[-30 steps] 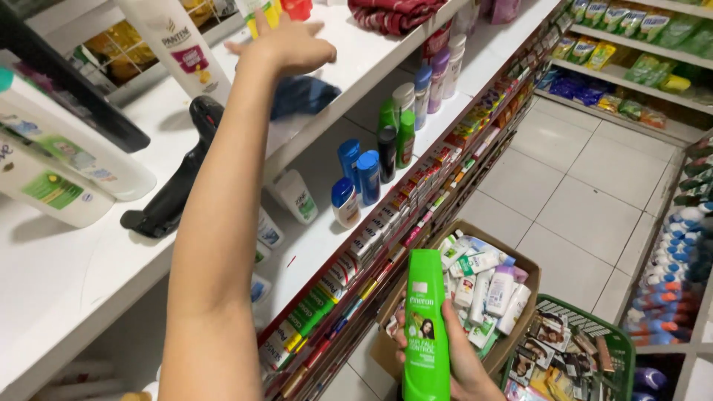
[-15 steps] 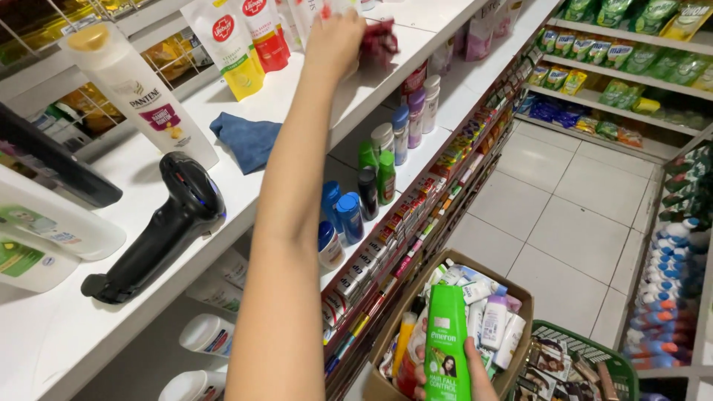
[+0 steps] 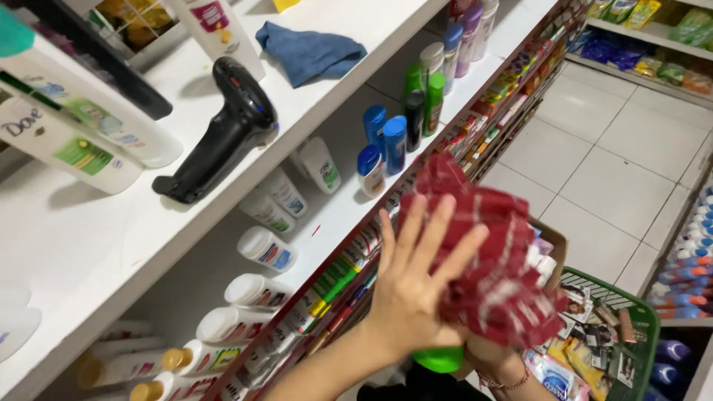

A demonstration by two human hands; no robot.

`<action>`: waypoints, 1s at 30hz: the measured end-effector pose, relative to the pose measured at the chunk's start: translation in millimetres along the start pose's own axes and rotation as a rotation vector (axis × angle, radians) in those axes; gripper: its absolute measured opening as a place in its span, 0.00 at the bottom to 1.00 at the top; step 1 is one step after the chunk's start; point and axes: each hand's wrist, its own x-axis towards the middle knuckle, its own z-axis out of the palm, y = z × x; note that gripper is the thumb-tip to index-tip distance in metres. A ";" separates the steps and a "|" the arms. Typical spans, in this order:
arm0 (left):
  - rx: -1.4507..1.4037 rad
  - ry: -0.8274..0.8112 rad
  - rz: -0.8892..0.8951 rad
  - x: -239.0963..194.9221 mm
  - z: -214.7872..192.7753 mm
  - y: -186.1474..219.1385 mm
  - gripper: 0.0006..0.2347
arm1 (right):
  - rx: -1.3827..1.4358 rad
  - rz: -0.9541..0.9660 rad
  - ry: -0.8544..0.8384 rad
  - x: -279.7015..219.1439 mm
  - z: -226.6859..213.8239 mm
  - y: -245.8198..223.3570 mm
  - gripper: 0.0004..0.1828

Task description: Wiping down shampoo bottles and organizing them on a retail shelf after scanning.

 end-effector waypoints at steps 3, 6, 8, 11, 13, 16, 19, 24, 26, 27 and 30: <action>0.007 0.188 -0.140 -43.3 7.3 -3.5 0.39 | -0.428 0.125 -0.120 -18.2 -26.4 27.4 0.39; -0.075 0.196 -0.142 -93.4 16.7 -2.1 0.33 | -0.246 0.273 -0.321 -18.0 14.1 14.5 0.35; -0.123 0.164 -0.097 -110.0 9.6 -4.5 0.31 | 0.112 0.357 -0.465 -11.8 41.0 5.9 0.32; -0.117 0.134 -0.089 -104.7 -26.6 -0.4 0.34 | 0.599 0.478 -0.625 -23.8 28.3 22.3 0.32; -0.194 0.305 -0.167 -83.4 -63.7 0.0 0.34 | 0.666 0.601 -0.402 -32.6 -7.3 53.7 0.33; -0.204 0.251 -0.236 -101.4 -69.4 2.6 0.32 | 0.317 0.473 -0.130 -39.3 -7.0 68.9 0.32; -0.245 0.337 -0.145 -154.6 -31.2 2.8 0.33 | 0.080 0.367 0.048 -35.3 22.7 63.5 0.32; -0.277 0.473 -0.243 -168.2 -17.3 24.8 0.27 | -0.146 -0.133 -0.100 -39.1 153.6 33.3 0.28; -0.238 0.506 -0.287 -164.8 -18.3 30.7 0.24 | -0.227 -0.154 -0.033 -39.4 159.6 34.8 0.25; -0.197 0.534 -0.333 -162.4 -18.9 32.1 0.21 | -0.327 -0.198 -0.065 -38.9 156.7 35.1 0.23; -0.138 0.609 -0.257 -175.9 -20.7 15.5 0.16 | -0.455 -0.196 -0.195 -58.6 159.4 22.4 0.26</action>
